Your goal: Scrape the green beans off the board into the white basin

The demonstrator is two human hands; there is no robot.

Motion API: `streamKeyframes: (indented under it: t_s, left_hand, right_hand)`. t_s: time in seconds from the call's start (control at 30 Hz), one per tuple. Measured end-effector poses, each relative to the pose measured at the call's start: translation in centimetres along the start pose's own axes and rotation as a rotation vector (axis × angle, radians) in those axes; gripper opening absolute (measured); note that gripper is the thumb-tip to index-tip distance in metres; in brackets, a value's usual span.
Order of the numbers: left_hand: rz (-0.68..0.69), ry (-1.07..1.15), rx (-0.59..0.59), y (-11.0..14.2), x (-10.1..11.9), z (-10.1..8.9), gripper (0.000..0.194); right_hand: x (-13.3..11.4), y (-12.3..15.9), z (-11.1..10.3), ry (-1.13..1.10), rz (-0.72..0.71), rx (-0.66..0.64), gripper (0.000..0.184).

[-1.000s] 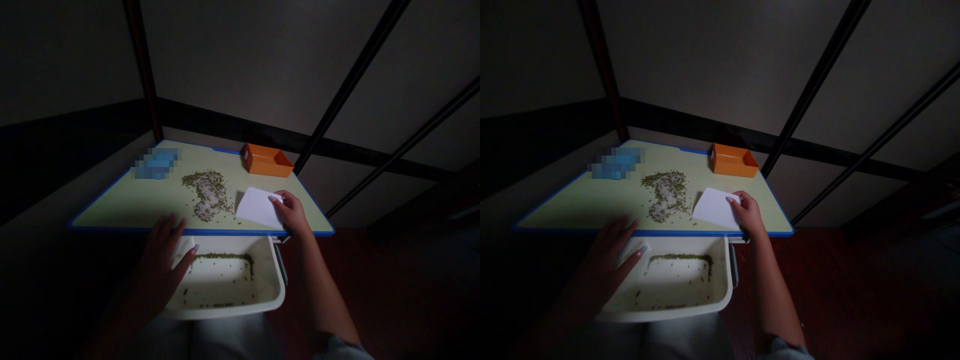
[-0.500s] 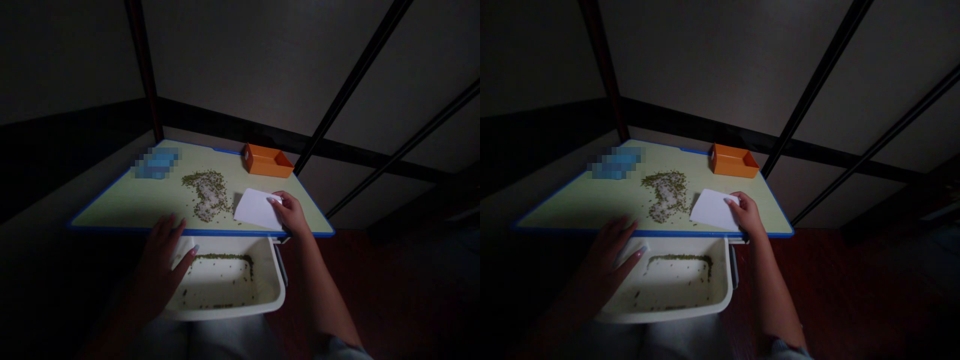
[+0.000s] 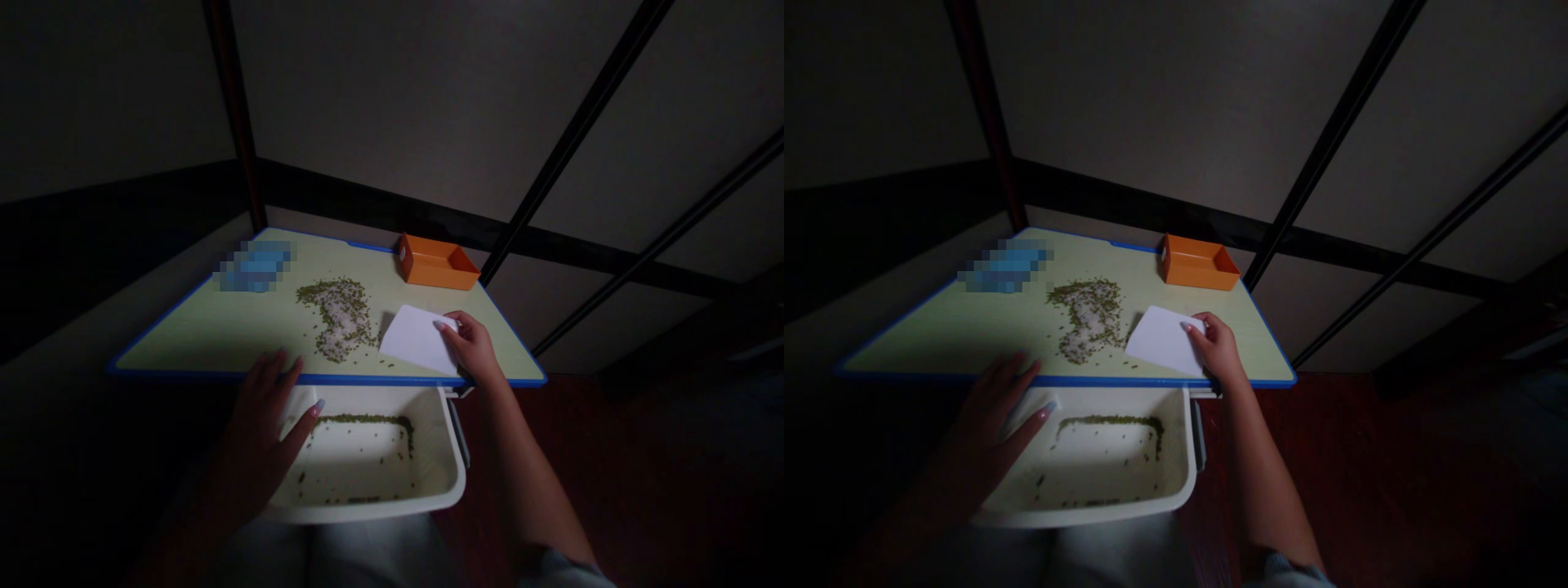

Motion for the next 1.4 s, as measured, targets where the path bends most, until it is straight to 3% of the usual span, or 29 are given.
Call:
streamKeyframes:
  t_s: [0.67, 1.4]
  left_hand:
    - [-0.031, 0.029, -0.031, -0.08, 0.11, -0.11, 0.061]
    - [-0.043, 0.055, -0.016, -0.18, 0.04, -0.08, 0.060]
  right_hand:
    - [-0.49, -0.24, -0.54, 0.181, -0.031, 0.141, 0.036]
    - [-0.74, -0.24, 0.21, -0.019, -0.013, -0.054, 0.034]
Point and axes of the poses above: each hand's wrist, its own y-axis away from the middle knuckle, its own z-axis out of the palm, x = y × z, the point moved 3 cm from there along -y, towards the middle knuckle, and after that the axes turned 2 degrees about -z, right-handed, at the moved point
